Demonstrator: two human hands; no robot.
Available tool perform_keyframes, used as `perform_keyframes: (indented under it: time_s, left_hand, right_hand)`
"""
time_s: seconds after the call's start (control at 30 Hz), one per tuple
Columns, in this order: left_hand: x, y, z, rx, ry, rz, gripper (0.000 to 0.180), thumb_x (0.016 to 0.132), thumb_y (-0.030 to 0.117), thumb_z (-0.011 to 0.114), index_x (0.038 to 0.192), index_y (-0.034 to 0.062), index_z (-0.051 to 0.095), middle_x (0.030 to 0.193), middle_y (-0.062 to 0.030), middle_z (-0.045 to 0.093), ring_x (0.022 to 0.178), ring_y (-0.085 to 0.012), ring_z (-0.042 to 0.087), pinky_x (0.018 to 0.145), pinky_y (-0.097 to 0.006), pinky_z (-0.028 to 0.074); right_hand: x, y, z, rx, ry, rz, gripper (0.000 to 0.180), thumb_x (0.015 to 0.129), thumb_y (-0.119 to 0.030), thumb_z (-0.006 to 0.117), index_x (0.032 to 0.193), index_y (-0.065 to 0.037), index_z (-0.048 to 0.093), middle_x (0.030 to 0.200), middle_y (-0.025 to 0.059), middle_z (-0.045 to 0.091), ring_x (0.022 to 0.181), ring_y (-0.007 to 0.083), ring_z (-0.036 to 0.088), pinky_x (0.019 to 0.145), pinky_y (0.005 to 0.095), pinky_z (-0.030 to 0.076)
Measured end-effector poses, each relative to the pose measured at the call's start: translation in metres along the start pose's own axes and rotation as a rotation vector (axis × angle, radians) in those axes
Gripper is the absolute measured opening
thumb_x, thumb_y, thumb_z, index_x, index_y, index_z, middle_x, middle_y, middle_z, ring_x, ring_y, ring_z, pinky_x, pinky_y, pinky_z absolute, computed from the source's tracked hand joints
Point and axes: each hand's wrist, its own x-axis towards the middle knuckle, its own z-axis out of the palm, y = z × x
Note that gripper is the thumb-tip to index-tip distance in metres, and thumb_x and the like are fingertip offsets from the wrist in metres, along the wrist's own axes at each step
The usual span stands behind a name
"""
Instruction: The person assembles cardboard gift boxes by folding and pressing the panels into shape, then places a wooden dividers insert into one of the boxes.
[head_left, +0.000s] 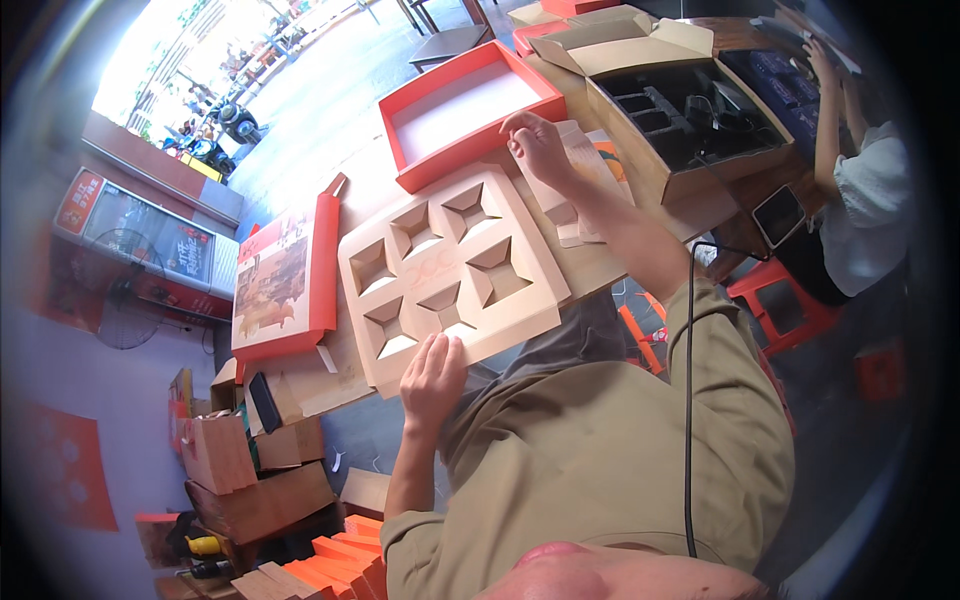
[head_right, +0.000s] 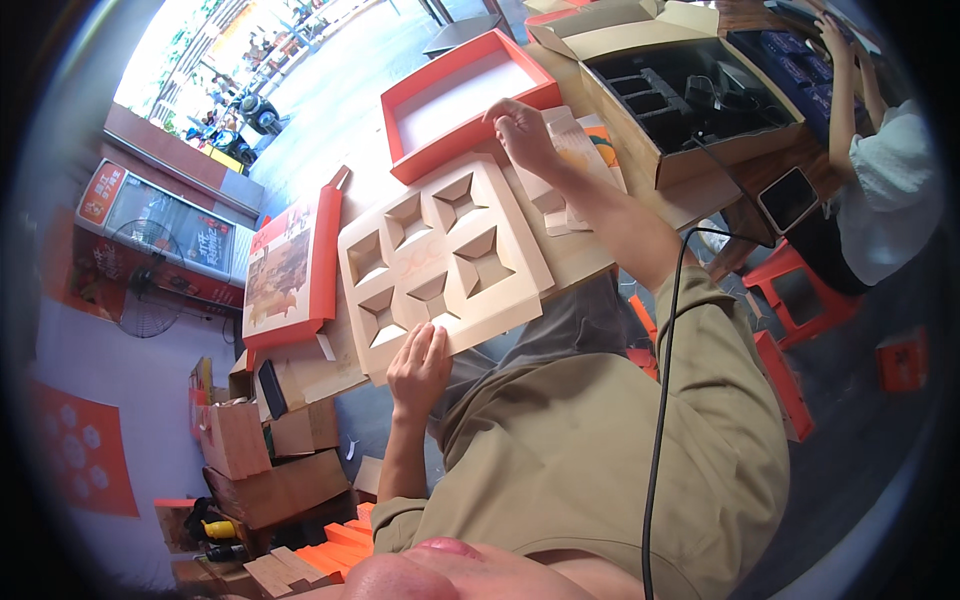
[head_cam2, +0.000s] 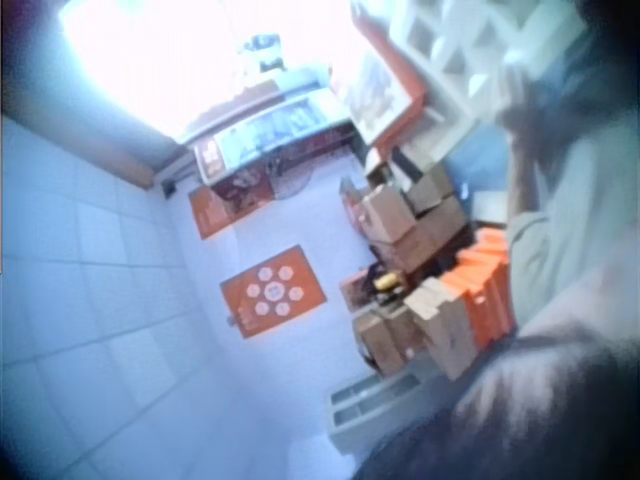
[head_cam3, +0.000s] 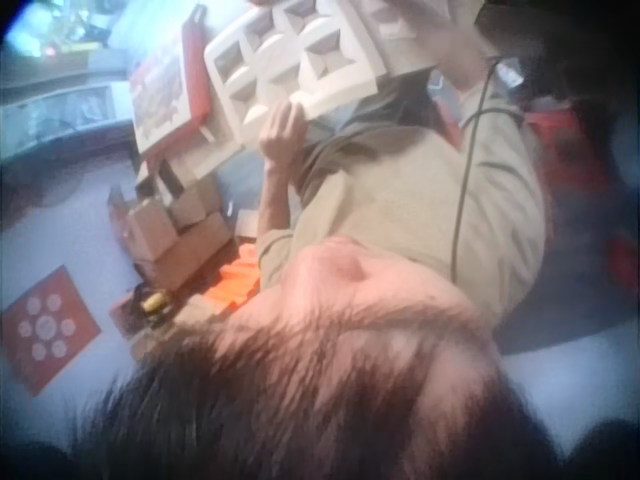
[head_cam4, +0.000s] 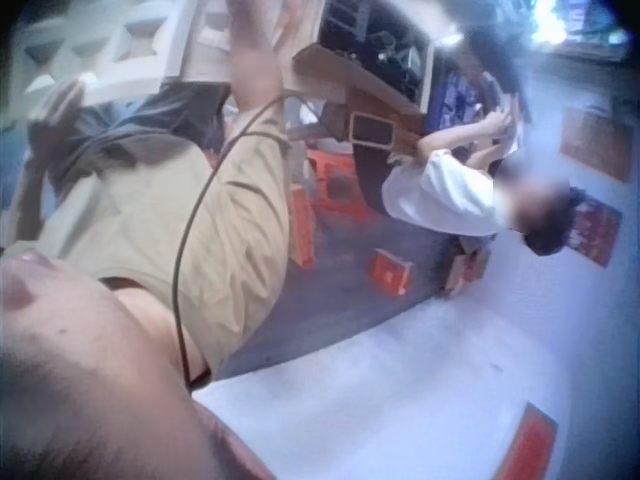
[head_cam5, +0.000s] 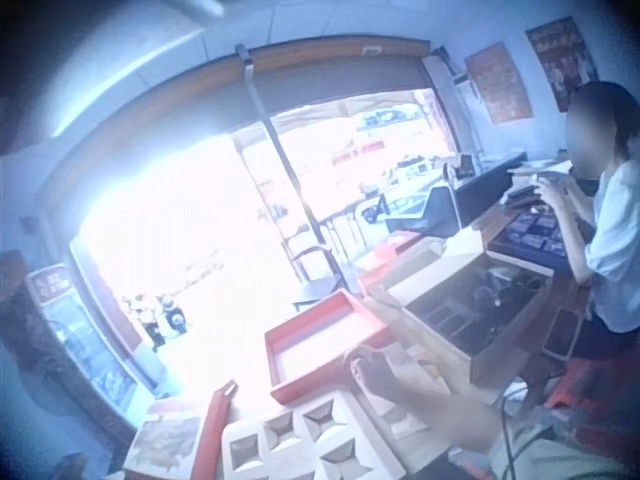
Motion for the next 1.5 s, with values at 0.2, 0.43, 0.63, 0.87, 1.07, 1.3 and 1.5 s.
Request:
perform_keyframes:
  time_s: [0.2, 0.43, 0.63, 0.87, 1.07, 1.3, 1.5]
  left_hand:
    - [0.001, 0.001, 0.0, -0.024, 0.027, -0.018, 0.025, 0.087, 0.012, 0.072, 0.112, 0.008, 0.072, 0.111, -0.0123, 0.074, 0.105, -0.0323, 0.075, 0.087, -0.041, 0.063]
    - [-0.002, 0.001, 0.004, -0.038, 0.025, -0.043, 0.029, 0.086, 0.012, 0.076, 0.114, 0.0094, 0.074, 0.114, -0.0126, 0.074, 0.107, -0.032, 0.075, 0.088, -0.041, 0.062]
    - [0.0, -0.003, -0.002, -0.03, 0.065, 0.0, 0.023, 0.089, 0.011, 0.072, 0.111, 0.0063, 0.071, 0.11, -0.0116, 0.074, 0.104, -0.0301, 0.076, 0.086, -0.04, 0.063]
    - [0.02, -0.028, -0.079, -0.044, 0.282, -0.018, 0.015, 0.096, 0.006, 0.062, 0.109, 0.002, 0.069, 0.103, -0.0169, 0.077, 0.096, -0.0323, 0.078, 0.082, -0.041, 0.064]
    - [0.041, -0.146, -0.151, 0.235, 0.433, -0.49, 0.017, 0.106, 0.018, 0.06, 0.107, 0.0036, 0.069, 0.082, -0.0213, 0.069, 0.071, -0.039, 0.071, 0.058, -0.046, 0.052]
    - [0.045, -0.361, -0.212, -0.322, 0.301, -0.822, 0.039, 0.107, 0.032, 0.057, 0.094, -0.0026, 0.071, 0.082, -0.0067, 0.071, 0.079, -0.019, 0.066, 0.071, -0.038, 0.052]
    - [0.031, -0.415, -0.254, 0.048, 0.88, -1.195, 0.043, 0.106, 0.031, 0.052, 0.102, -0.0065, 0.073, 0.099, -0.0199, 0.076, 0.087, -0.0333, 0.073, 0.079, -0.044, 0.057]
  right_hand:
    - [0.024, -0.031, -0.028, 0.395, 0.253, 0.095, 0.018, 0.094, -0.004, 0.046, 0.093, -0.007, 0.063, 0.064, -0.0025, 0.047, 0.049, 0.0075, 0.04, 0.045, 0.0269, 0.035]
    - [0.046, -0.042, -0.05, 0.588, 0.426, 0.356, 0.013, 0.094, -0.012, 0.049, 0.099, -0.009, 0.061, 0.062, -0.004, 0.045, 0.047, 0.0077, 0.036, 0.042, 0.0254, 0.027]
    - [0.028, -0.021, -0.037, -0.261, -0.115, 0.33, 0.02, 0.101, -0.018, 0.052, 0.102, -0.008, 0.069, 0.066, -0.0055, 0.053, 0.053, 0.0028, 0.046, 0.046, 0.023, 0.036]
    - [0.009, 0.037, -0.042, -0.155, -0.157, 0.309, 0.021, 0.105, -0.021, 0.054, 0.103, -0.008, 0.07, 0.072, -0.004, 0.057, 0.063, 0.0035, 0.051, 0.052, 0.0231, 0.042]
    - [-0.002, 0.02, -0.032, -0.312, -0.299, 0.28, 0.019, 0.1, -0.021, 0.063, 0.103, -0.004, 0.071, 0.077, -0.0018, 0.063, 0.069, 0.0062, 0.058, 0.06, 0.0261, 0.048]
    - [-0.004, 0.013, -0.032, -0.439, -0.315, 0.299, 0.022, 0.098, -0.025, 0.065, 0.104, -0.005, 0.073, 0.075, 0.0012, 0.065, 0.07, 0.0095, 0.061, 0.064, 0.0313, 0.05]
    - [-0.004, 0.023, -0.03, -0.516, -0.314, 0.278, 0.026, 0.095, -0.03, 0.067, 0.104, -0.007, 0.076, 0.081, 0.0068, 0.071, 0.077, 0.0171, 0.069, 0.071, 0.0343, 0.054]
